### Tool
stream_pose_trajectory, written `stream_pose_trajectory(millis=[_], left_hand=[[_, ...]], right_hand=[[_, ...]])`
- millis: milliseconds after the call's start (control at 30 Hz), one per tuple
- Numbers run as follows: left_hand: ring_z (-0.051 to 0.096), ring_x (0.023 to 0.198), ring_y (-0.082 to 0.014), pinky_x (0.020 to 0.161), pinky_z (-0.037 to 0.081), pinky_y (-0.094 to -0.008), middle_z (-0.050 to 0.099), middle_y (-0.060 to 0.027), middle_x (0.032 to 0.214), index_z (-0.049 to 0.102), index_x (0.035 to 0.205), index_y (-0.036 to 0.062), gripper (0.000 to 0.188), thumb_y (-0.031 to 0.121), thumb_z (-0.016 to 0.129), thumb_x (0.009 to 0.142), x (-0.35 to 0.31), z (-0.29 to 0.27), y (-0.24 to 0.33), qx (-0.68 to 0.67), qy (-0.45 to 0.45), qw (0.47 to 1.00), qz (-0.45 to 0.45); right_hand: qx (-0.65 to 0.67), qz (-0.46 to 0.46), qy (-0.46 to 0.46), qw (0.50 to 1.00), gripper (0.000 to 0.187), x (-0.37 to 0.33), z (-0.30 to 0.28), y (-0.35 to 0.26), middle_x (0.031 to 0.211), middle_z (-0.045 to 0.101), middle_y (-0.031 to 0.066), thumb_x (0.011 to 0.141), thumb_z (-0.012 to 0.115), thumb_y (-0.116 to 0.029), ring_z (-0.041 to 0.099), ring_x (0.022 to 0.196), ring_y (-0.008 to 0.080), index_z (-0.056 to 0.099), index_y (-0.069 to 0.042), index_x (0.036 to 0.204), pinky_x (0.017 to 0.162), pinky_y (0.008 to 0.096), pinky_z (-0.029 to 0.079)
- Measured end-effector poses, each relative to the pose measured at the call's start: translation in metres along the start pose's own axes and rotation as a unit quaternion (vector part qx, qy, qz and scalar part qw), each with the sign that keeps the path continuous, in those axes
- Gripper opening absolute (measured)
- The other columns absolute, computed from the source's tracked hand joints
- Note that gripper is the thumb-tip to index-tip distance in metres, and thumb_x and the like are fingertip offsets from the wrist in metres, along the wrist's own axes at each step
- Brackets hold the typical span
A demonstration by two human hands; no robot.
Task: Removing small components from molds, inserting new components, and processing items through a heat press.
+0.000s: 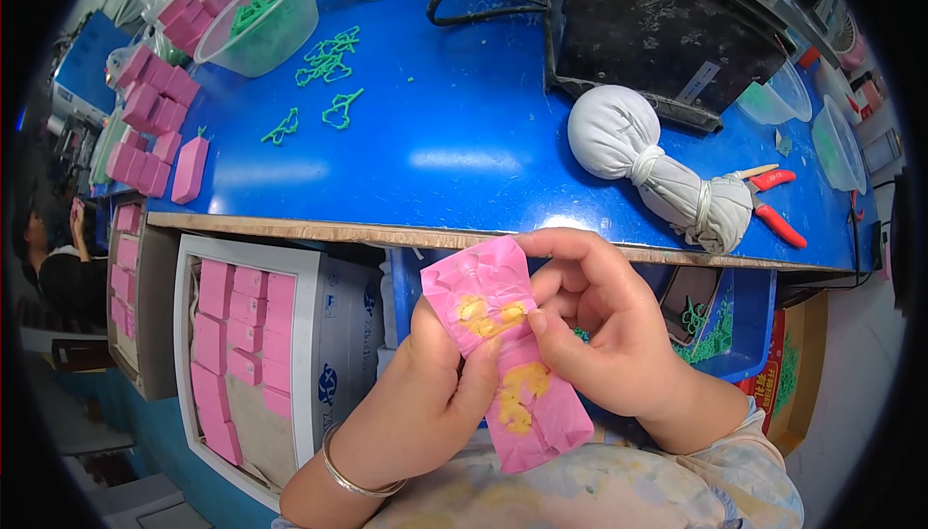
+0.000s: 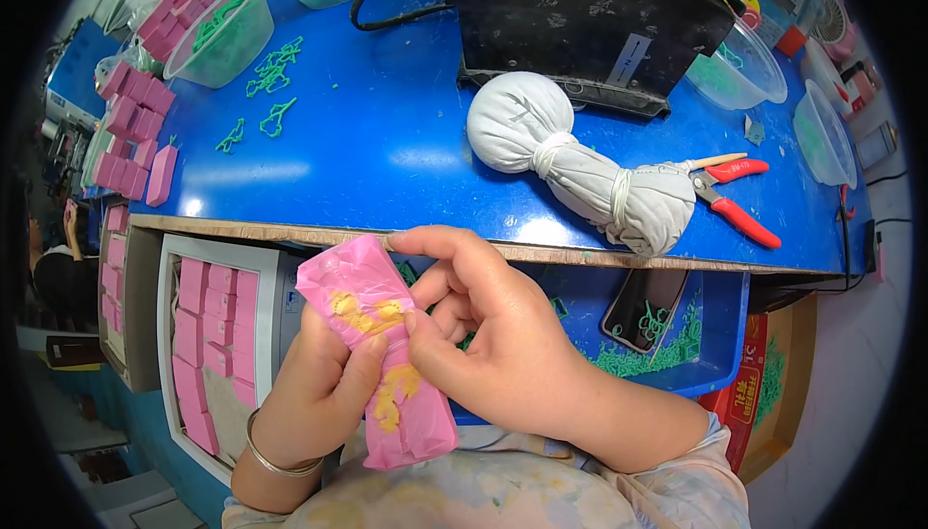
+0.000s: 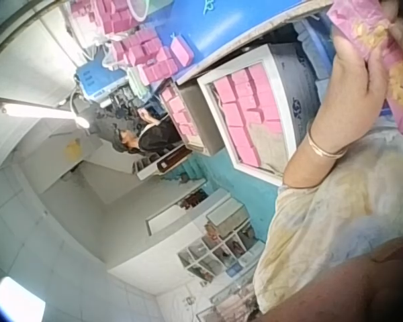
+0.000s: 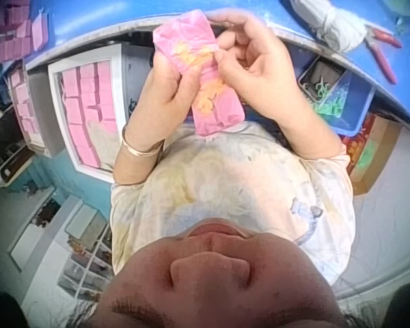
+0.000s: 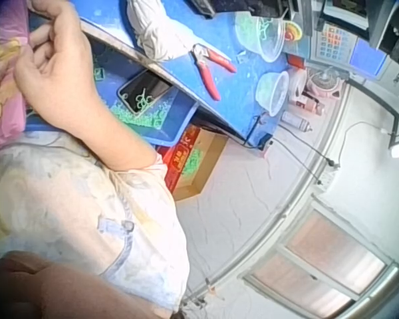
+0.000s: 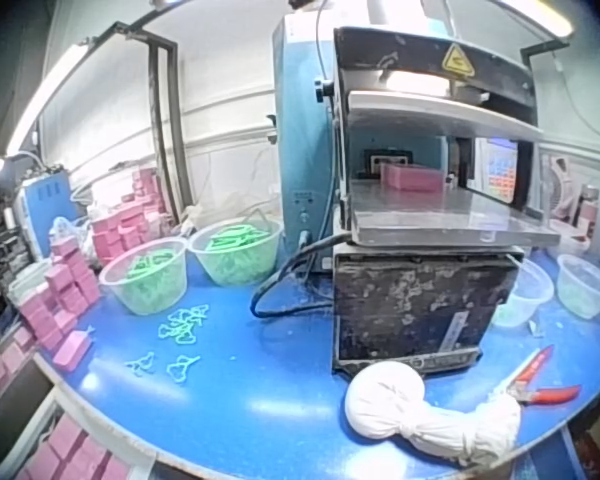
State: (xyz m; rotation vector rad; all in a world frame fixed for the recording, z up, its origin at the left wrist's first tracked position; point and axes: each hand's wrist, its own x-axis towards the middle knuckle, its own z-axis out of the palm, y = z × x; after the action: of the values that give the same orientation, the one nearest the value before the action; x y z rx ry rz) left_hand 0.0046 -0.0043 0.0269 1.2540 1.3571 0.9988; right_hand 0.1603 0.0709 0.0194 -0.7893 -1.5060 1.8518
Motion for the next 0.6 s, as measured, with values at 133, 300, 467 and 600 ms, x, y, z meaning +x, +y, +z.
stream_pose_trajectory(millis=[133,300,467,600], left_hand=[[0.051,0.101,-0.0195,0.085,0.042,-0.0318,0.049,-0.0154,0.112,0.027,0.124,-0.0072,0.040,0.006,0.043,0.089,-0.0005,-0.0005,0.0001,0.018,0.000,1.000,-0.001],[0.049,0.101,-0.0131,0.085,0.042,-0.0283,0.049,-0.0100,0.113,0.029,0.126,-0.0050,0.040,0.003,0.040,0.089,-0.0012,-0.0020,0.0009,0.032,-0.006,0.999,0.003],[0.049,0.101,-0.0130,0.085,0.042,-0.0282,0.048,-0.0098,0.114,0.029,0.126,-0.0044,0.039,0.003,0.040,0.090,-0.0013,-0.0016,0.0016,0.010,-0.004,1.000,0.001],[0.049,0.102,-0.0132,0.086,0.042,-0.0284,0.048,-0.0099,0.115,0.029,0.126,-0.0042,0.039,0.003,0.040,0.090,-0.0001,-0.0013,0.0014,0.013,-0.003,1.000,0.012]], right_hand=[[0.000,-0.005,-0.001,1.000,0.046,0.0002,-0.0004,0.0025,0.089,0.053,0.0050,0.078,0.053,0.002,0.051,0.069,0.0038,0.040,0.000,0.123,0.061,0.0178,0.042],[0.008,-0.004,-0.002,1.000,0.048,0.0015,0.0005,-0.0014,0.092,0.053,0.0059,0.078,0.052,0.003,0.052,0.068,0.0035,0.039,0.001,0.123,0.060,0.0170,0.043],[0.004,-0.010,-0.005,1.000,0.048,0.0013,0.0015,-0.0019,0.095,0.054,0.0071,0.078,0.052,0.003,0.052,0.067,0.0034,0.039,0.001,0.124,0.059,0.0167,0.043],[0.010,-0.005,-0.001,1.000,0.048,0.0015,0.0016,-0.0009,0.096,0.054,0.0077,0.078,0.052,0.003,0.051,0.066,0.0032,0.039,0.001,0.124,0.059,0.0164,0.042]])
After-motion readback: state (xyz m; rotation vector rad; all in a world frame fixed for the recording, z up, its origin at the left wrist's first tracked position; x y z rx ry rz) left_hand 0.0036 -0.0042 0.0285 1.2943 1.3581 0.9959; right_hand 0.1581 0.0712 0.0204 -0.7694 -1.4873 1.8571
